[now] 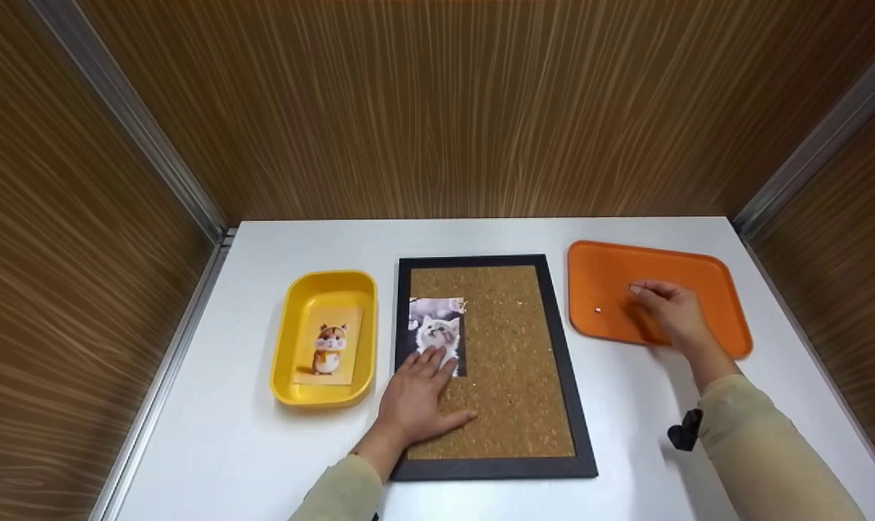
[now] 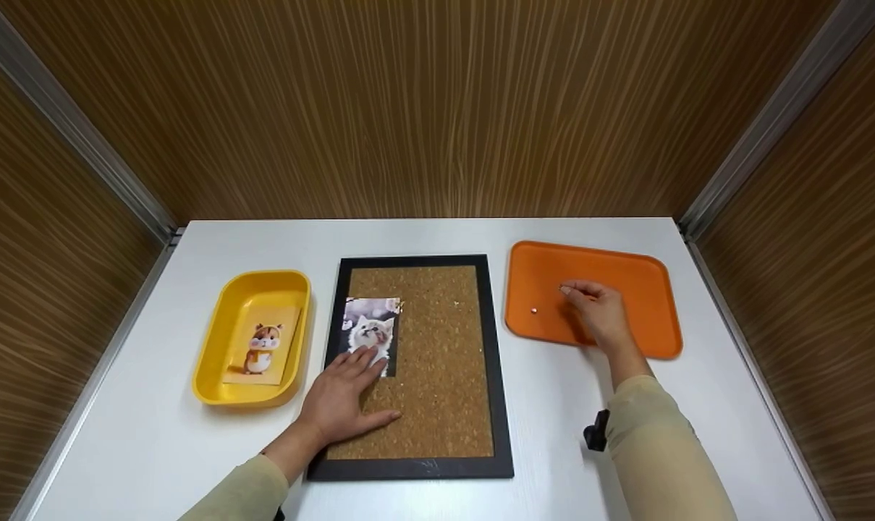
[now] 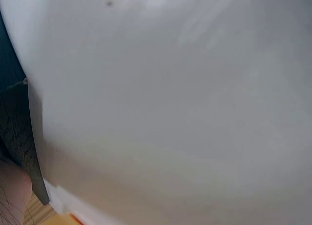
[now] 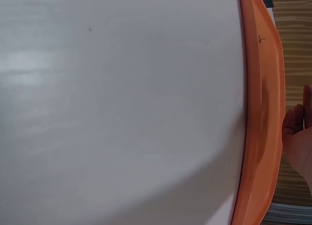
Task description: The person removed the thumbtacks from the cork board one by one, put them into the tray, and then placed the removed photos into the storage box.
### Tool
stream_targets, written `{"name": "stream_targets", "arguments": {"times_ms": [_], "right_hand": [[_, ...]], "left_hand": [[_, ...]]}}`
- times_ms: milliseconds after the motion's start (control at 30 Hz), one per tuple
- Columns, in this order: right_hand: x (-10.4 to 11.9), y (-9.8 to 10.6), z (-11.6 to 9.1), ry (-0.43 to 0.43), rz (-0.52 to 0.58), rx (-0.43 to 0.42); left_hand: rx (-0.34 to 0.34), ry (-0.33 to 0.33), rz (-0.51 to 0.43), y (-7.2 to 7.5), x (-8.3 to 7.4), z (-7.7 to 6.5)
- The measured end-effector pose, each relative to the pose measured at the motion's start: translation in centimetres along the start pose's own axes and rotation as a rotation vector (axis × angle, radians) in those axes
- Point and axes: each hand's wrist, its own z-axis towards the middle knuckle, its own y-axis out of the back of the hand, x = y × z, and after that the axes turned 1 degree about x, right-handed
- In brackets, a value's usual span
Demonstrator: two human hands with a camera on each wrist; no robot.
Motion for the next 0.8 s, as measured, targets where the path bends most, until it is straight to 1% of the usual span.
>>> {"name": "stream_targets", "arguments": {"times_ms": [267,400,500,667,800], "right_hand": [[-1.2,0.4,0.4,-0.017,0.029,-0.015],[-1.6,0.6,0.4,-0.036,0.023,-0.013],[-1.8,0.8,0.3,-0.037,0.038,-0.014],[-1.1,0.8,-0.6,-0.022,0.122,-0.012],[-0.1,0.6,-1.5,-0.018,0.136,-0.001]], "left_hand": [[-0.002,0.007,-0.022,-0.1,0.1,-0.1],[-0.011,0.003,-0.022,-0.1,0.1,0.0],[-0.019,0.000,-0.011,-0.1,0.0,0.0],[-0.003,0.001,0.009,0.0,-0.1,0.0],[0.005,0.005,0.018,0.0,-0.1,0.0]]}}
